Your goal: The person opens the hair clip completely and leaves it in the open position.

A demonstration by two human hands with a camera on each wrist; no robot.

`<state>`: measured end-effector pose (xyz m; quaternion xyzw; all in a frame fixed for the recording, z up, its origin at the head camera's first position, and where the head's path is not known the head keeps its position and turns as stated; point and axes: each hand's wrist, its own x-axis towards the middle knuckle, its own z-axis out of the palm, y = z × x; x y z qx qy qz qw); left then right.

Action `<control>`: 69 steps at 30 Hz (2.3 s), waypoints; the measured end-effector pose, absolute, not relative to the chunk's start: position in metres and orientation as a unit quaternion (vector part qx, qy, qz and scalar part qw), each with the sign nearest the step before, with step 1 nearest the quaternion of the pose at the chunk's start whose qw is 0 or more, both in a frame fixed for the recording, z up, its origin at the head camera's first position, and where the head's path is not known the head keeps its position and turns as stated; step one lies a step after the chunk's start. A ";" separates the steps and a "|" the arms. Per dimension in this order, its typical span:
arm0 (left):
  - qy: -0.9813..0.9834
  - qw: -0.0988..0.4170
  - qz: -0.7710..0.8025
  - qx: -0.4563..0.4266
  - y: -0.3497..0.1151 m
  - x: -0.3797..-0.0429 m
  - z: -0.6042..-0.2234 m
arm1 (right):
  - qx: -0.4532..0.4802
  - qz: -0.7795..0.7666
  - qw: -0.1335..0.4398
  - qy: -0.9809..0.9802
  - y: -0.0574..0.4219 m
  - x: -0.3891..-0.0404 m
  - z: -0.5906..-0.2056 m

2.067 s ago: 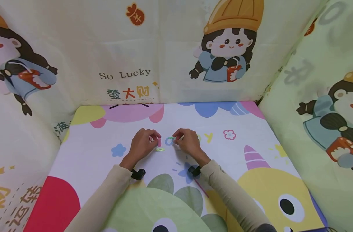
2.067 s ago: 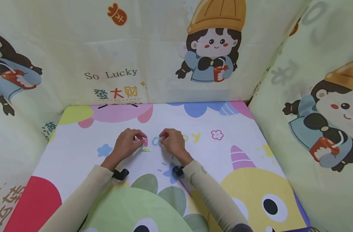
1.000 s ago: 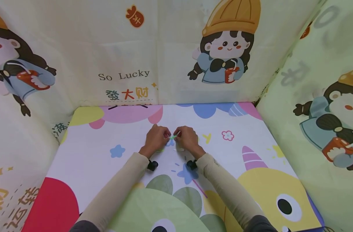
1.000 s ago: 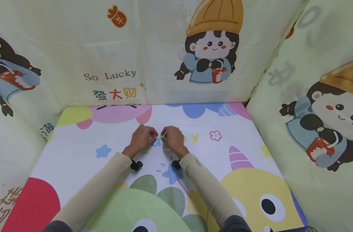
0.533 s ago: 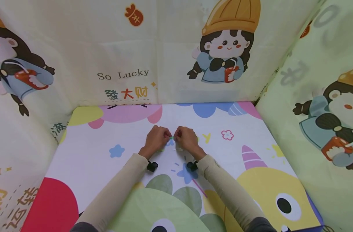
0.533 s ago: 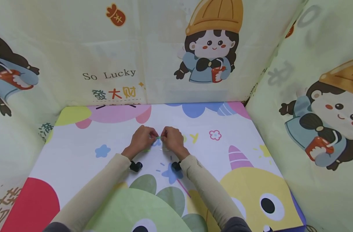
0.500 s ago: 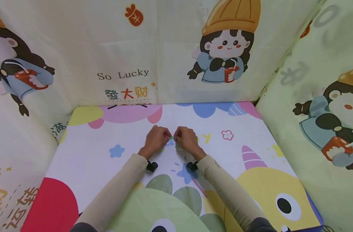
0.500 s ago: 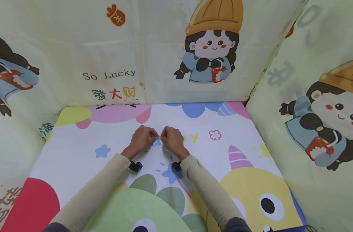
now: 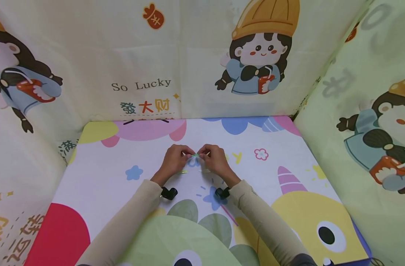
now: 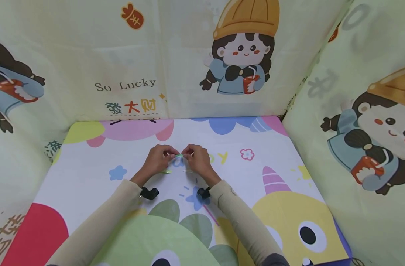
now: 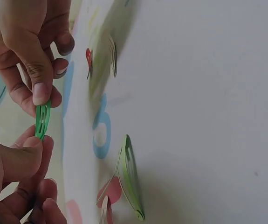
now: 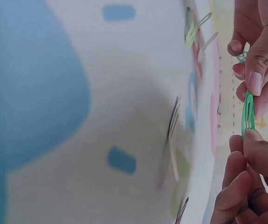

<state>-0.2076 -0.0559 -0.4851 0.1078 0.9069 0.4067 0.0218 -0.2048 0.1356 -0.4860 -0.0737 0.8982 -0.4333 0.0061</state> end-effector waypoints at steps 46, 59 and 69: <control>0.857 0.013 0.512 0.063 -0.056 -0.197 -0.475 | -0.022 -0.549 0.032 0.835 0.136 -0.196 -0.470; 0.884 -0.026 0.458 0.094 -0.057 -0.198 -0.481 | 0.004 -0.564 0.047 0.825 0.134 -0.196 -0.470; 0.921 -0.072 0.361 0.127 -0.052 -0.194 -0.478 | -0.019 -0.574 0.053 0.817 0.138 -0.198 -0.476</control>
